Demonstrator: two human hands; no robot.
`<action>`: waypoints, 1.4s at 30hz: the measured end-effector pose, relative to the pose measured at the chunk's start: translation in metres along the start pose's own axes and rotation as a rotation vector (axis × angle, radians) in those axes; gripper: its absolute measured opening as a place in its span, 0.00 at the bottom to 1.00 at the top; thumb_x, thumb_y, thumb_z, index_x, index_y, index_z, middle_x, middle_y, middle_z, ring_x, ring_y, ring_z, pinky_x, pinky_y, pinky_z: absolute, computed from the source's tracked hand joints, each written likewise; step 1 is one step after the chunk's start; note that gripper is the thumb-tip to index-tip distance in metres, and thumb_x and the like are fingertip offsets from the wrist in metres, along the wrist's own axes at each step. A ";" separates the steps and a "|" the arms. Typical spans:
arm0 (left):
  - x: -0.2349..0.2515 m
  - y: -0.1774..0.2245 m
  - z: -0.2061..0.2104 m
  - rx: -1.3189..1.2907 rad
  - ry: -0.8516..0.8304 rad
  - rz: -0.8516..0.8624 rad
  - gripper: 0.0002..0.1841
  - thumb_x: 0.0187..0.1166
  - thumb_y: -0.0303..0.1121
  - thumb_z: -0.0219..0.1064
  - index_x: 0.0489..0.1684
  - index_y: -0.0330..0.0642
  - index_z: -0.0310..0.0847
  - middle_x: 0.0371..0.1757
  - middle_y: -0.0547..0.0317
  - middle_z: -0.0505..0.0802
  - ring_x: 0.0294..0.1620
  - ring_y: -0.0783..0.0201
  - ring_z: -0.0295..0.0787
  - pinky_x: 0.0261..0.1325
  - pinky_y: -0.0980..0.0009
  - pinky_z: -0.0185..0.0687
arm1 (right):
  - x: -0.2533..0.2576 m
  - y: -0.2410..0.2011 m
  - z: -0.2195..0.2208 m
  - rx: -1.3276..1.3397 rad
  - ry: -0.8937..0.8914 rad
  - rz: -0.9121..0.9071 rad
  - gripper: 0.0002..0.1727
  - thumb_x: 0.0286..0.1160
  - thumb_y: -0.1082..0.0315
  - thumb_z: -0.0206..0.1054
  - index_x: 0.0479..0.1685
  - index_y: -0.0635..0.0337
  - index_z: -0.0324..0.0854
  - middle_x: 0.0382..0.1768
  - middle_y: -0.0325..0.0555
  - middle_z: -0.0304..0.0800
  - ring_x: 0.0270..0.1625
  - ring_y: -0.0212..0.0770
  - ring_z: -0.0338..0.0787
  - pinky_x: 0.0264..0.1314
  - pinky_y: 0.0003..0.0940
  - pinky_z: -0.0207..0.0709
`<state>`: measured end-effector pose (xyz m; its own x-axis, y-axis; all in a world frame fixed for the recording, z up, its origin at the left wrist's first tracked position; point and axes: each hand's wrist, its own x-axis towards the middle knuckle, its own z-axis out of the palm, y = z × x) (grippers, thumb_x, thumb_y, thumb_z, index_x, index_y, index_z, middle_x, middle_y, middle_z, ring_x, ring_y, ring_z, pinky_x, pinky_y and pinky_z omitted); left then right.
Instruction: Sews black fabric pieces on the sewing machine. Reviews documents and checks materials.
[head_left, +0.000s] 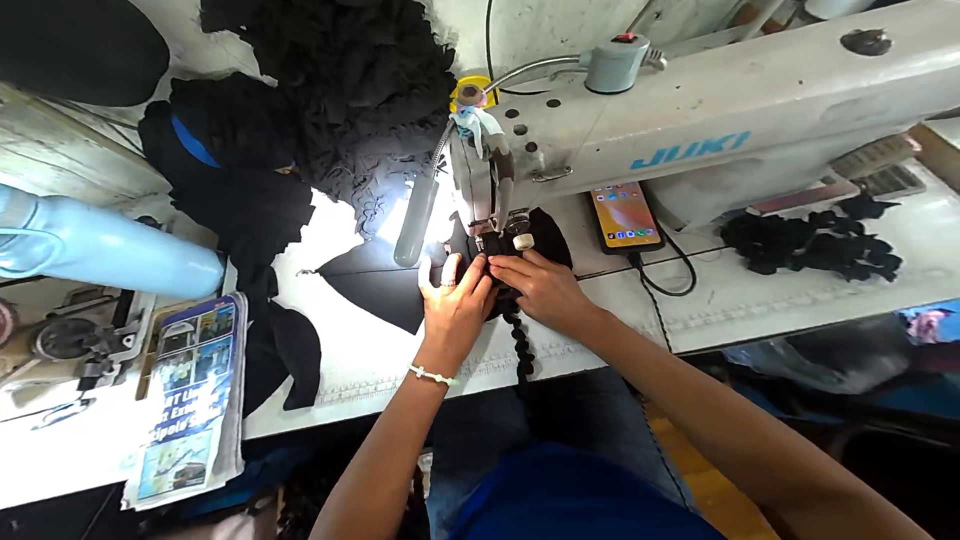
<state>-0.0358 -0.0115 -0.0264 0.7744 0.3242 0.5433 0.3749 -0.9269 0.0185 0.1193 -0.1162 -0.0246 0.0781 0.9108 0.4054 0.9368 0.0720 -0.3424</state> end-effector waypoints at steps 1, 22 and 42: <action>0.001 0.000 0.000 -0.001 -0.001 0.006 0.08 0.77 0.41 0.70 0.36 0.53 0.95 0.61 0.62 0.96 0.73 0.45 0.85 0.75 0.27 0.57 | 0.000 0.000 0.001 -0.021 0.009 -0.010 0.23 0.60 0.82 0.72 0.59 0.61 0.92 0.68 0.46 0.91 0.56 0.56 0.92 0.48 0.48 0.87; -0.004 0.001 -0.005 -0.051 -0.088 -0.074 0.10 0.79 0.39 0.67 0.47 0.56 0.96 0.68 0.63 0.93 0.75 0.38 0.82 0.74 0.17 0.47 | 0.002 -0.007 0.003 -0.259 -0.006 -0.147 0.12 0.70 0.82 0.66 0.47 0.64 0.91 0.69 0.58 0.87 0.48 0.59 0.92 0.31 0.46 0.81; 0.011 -0.020 -0.003 -0.203 -0.231 -0.179 0.22 0.77 0.47 0.70 0.64 0.45 0.89 0.79 0.60 0.85 0.81 0.42 0.77 0.78 0.16 0.36 | 0.015 0.007 -0.009 0.012 0.023 0.019 0.20 0.63 0.79 0.72 0.58 0.64 0.91 0.67 0.56 0.90 0.59 0.62 0.92 0.48 0.56 0.88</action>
<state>-0.0364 0.0100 -0.0179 0.8090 0.4976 0.3129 0.4241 -0.8627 0.2755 0.1299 -0.1055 -0.0128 0.1040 0.9023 0.4184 0.9310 0.0596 -0.3601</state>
